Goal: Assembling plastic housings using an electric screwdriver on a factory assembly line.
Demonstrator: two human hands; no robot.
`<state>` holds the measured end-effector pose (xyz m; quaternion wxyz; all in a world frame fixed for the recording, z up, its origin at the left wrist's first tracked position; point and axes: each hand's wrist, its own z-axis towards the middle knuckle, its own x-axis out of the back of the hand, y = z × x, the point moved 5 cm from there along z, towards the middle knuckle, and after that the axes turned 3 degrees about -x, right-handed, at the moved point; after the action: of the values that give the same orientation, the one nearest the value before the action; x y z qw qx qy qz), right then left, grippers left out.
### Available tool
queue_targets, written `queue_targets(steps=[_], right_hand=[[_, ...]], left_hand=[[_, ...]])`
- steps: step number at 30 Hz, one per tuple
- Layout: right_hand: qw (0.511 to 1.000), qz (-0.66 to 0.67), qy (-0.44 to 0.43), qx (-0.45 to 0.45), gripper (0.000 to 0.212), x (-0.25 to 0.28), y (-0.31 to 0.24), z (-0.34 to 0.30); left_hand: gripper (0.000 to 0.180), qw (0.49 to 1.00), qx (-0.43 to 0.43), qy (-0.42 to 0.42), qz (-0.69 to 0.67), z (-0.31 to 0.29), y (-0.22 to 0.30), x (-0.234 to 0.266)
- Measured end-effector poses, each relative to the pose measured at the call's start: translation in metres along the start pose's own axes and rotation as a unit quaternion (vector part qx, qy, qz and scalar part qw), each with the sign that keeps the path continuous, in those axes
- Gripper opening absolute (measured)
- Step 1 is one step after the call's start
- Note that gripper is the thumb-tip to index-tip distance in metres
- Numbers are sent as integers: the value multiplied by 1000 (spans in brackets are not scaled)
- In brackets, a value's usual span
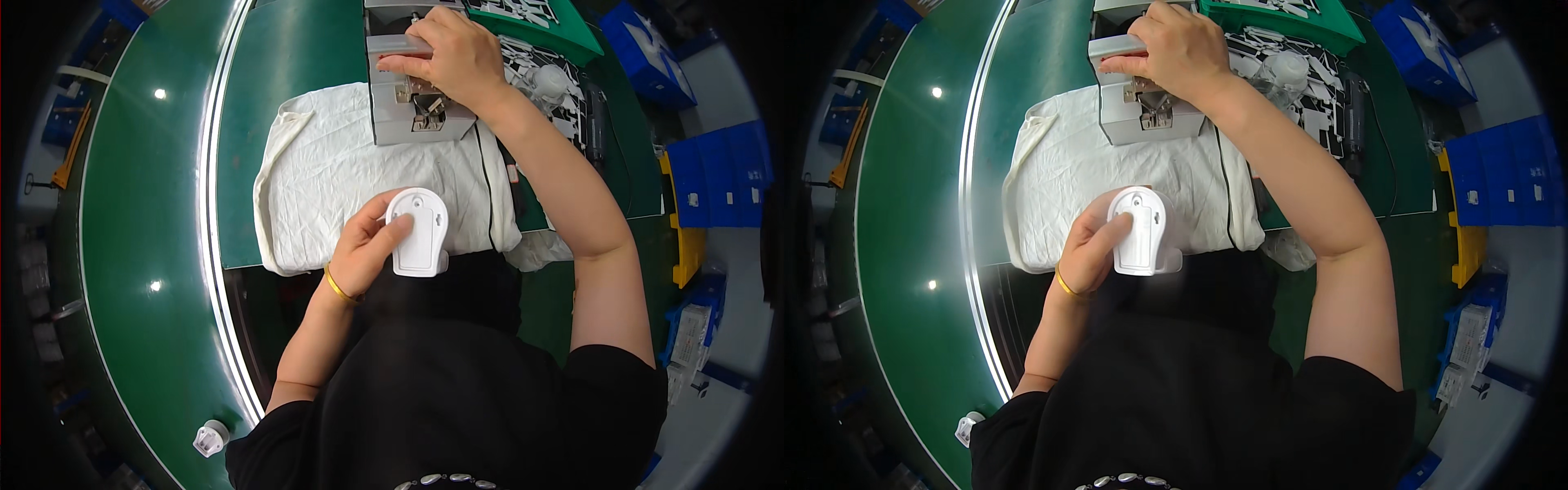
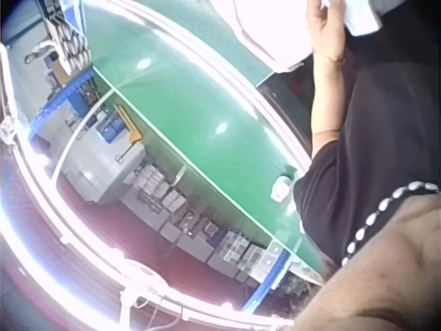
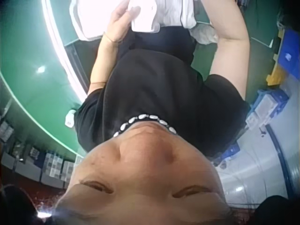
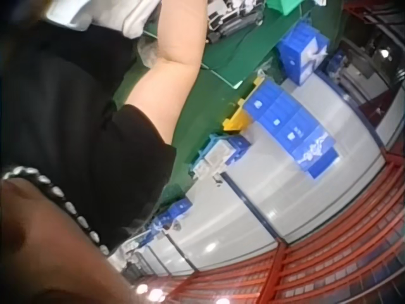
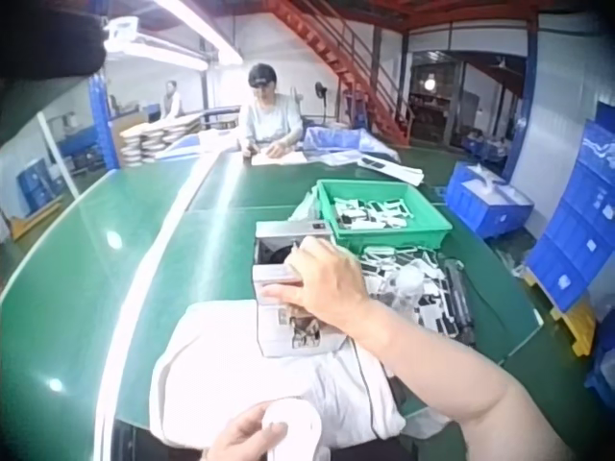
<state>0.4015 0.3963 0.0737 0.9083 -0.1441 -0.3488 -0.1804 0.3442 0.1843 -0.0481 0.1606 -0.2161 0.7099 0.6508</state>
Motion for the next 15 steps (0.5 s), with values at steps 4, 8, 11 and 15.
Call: queue_targets(steps=[4, 8, 11, 15], right_hand=[[1000, 2, -12, -3, 40, 4, 3, 1], [989, 140, 42, -21, 39, 41, 0, -1], [928, 237, 57, -282, 43, 72, 63, -36], [924, -226, 27, -307, 48, 130, 166, -109]], left_hand=[[39, 978, -97, -35, 183, 10, -5, -13], [43, 952, -148, 31, 266, 11, -7, -32], [47, 896, -205, 51, 390, 7, -9, -41], [43, 760, -280, 105, 577, 4, 0, -38]])
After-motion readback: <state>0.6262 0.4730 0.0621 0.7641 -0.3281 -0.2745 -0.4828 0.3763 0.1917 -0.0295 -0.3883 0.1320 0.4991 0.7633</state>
